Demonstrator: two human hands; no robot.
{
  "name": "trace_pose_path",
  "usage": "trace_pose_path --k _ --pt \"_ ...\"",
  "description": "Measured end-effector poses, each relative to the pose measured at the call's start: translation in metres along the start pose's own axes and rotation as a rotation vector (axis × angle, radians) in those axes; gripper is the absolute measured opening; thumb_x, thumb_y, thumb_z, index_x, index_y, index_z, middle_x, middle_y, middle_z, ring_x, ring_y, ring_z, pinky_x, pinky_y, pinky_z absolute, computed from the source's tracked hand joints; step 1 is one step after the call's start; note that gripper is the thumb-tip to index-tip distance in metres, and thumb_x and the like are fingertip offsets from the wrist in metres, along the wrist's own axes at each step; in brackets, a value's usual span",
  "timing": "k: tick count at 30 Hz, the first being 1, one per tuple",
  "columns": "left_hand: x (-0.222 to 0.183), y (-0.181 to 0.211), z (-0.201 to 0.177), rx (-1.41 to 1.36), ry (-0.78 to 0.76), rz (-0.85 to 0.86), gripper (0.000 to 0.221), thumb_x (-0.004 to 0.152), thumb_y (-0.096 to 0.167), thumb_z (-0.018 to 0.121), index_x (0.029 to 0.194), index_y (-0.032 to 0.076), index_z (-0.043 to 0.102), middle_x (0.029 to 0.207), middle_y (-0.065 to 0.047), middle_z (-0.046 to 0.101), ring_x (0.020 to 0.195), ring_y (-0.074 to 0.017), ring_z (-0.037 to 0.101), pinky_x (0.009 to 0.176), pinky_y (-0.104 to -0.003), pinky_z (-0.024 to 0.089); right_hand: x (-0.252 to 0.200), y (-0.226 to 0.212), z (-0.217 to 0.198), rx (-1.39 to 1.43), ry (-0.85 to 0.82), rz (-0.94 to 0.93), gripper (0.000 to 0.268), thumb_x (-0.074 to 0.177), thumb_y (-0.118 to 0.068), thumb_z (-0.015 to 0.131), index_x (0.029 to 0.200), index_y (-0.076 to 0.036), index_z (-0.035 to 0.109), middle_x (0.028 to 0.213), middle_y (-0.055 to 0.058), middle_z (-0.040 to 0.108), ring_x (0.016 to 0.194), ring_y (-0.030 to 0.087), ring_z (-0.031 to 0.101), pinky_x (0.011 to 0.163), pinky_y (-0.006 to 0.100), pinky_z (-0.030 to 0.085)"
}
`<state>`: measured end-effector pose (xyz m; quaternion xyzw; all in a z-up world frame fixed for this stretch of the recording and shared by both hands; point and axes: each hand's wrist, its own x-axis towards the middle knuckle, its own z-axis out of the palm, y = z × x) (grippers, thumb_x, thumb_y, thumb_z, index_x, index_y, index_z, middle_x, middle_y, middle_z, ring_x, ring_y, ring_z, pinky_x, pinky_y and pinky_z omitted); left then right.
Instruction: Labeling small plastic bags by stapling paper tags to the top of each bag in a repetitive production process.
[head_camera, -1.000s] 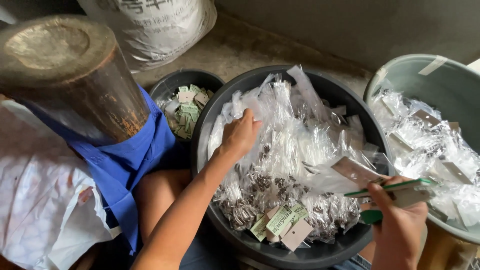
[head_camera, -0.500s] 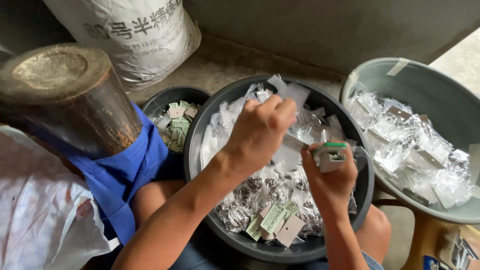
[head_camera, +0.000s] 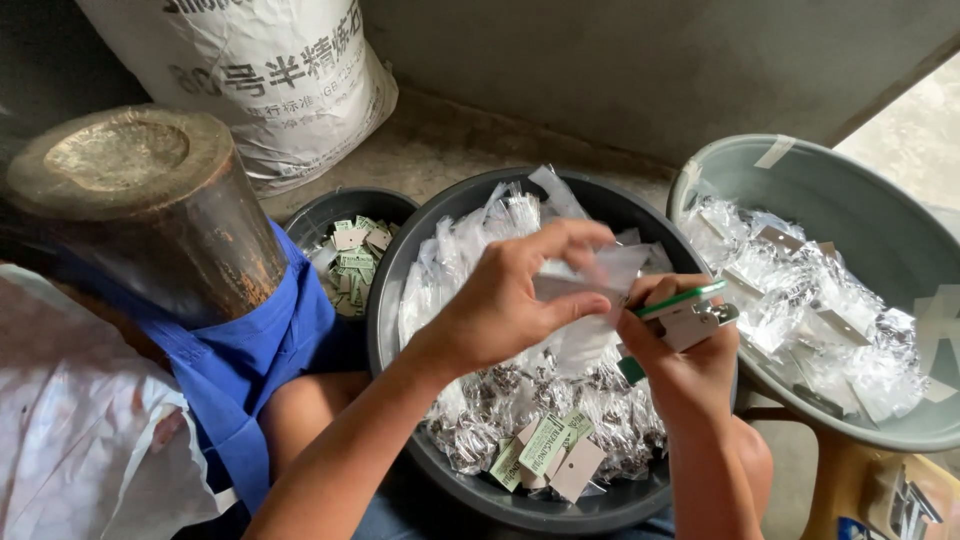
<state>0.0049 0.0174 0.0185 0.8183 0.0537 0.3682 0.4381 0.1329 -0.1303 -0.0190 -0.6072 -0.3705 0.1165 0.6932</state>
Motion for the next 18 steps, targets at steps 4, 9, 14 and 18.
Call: trace_pose_path --k 4,9,14,18 --pt "-0.003 -0.004 0.009 -0.248 -0.076 0.102 0.014 0.092 0.006 0.074 0.104 0.012 0.071 0.093 -0.007 0.073 0.09 -0.0235 0.074 0.09 -0.039 0.058 0.003 0.012 -0.003 0.043 -0.028 -0.083 0.028 0.078 0.014 0.074 0.09 -0.004 0.055 0.096 0.017 0.069 0.078 0.015 0.064 0.072 0.027 0.051" --pt "-0.02 -0.014 0.004 -0.258 -0.127 0.153 0.022 0.089 0.011 0.079 0.11 0.016 0.073 0.106 -0.008 0.07 0.102 -0.0265 0.073 0.09 -0.041 0.061 -0.001 0.021 -0.005 0.162 -0.012 -0.018 0.032 0.077 0.013 0.08 0.088 -0.002 0.055 0.085 0.019 0.067 0.071 0.017 0.061 0.07 0.029 0.052" --pt "-0.042 -0.058 0.033 -0.264 -0.037 -0.107 0.018 0.094 -0.003 0.068 0.108 0.009 0.07 0.092 -0.006 0.064 0.092 -0.0257 0.075 0.078 -0.035 0.064 0.007 0.043 -0.002 0.182 -0.001 -0.048 0.027 0.084 0.006 0.08 0.088 -0.005 0.055 0.089 0.016 0.063 0.075 0.018 0.062 0.074 0.031 0.053" --pt "-0.043 -0.045 0.035 -0.127 0.017 -0.151 0.027 0.092 -0.002 0.069 0.115 0.005 0.057 0.091 -0.017 0.065 0.09 -0.037 0.074 0.073 -0.043 0.064 0.019 0.032 -0.001 0.236 0.212 -0.093 0.019 0.101 -0.012 0.073 0.093 -0.012 0.056 0.097 0.008 0.063 0.082 0.01 0.061 0.077 0.02 0.048"
